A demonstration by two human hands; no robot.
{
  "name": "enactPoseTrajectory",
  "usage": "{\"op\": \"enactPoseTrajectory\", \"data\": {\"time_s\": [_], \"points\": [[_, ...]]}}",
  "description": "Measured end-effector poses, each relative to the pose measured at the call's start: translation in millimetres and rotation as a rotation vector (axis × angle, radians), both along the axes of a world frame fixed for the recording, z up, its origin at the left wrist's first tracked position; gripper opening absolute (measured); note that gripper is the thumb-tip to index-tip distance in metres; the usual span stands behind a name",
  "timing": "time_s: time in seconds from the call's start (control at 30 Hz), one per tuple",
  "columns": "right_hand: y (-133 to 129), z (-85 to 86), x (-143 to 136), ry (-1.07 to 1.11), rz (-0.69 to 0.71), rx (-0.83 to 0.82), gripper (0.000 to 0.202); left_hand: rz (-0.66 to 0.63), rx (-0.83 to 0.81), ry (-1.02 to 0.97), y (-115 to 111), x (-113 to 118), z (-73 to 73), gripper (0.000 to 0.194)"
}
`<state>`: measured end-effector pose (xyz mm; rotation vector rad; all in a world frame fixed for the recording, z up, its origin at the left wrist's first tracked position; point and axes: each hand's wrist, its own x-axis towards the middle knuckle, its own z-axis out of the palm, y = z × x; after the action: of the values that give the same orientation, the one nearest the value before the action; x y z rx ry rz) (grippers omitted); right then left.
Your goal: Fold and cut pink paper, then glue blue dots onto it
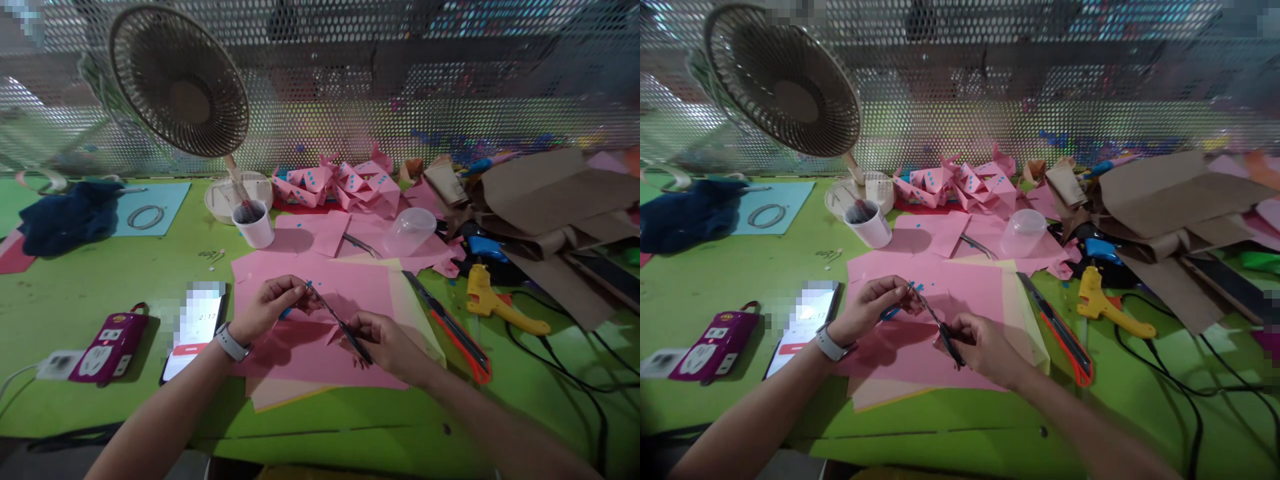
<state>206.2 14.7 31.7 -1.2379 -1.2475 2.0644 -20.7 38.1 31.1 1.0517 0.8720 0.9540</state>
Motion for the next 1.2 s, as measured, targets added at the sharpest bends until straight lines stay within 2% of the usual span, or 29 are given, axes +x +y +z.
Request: {"op": "enactPoseTrajectory", "data": {"time_s": [0.2,0.3,0.43,0.63,0.83,0.93,1.07,1.2], "points": [[2.5,-1.4,1.6,0.015,-0.027,0.036,0.046,0.026,-0.063,0.079,-1.5,-2.4,5.5,0.038],[5.2,-0.7,3.2,0.024,-0.054,0.078,0.045,0.034,-0.008,0.109,-1.7,-4.5,10.2,0.048],[6.4,1.5,4.3,0.021,-0.071,0.096,0.045,0.06,0.022,0.29,-1.5,-4.8,16.9,0.044],[6.7,5.2,4.7,-0.007,-0.095,0.076,0.046,-0.055,0.012,0.487,-2.1,-13.1,25.3,0.046],[7.2,-0.2,6.5,-0.076,-0.076,0.095,0.048,-0.172,0.056,0.627,0.9,-26.4,26.7,0.033],[6.0,-2.6,6.0,-0.079,-0.064,0.093,0.048,-0.184,0.08,0.622,1.8,-24.4,25.7,0.028],[3.4,-5.0,3.3,-0.054,-0.031,0.074,0.046,-0.056,0.076,0.506,2.5,-15.8,18.1,0.042],[1.7,-4.4,0.2,-0.037,-0.031,0.056,0.045,0.002,0.124,0.456,3.6,-9.8,8.0,0.031]]}}
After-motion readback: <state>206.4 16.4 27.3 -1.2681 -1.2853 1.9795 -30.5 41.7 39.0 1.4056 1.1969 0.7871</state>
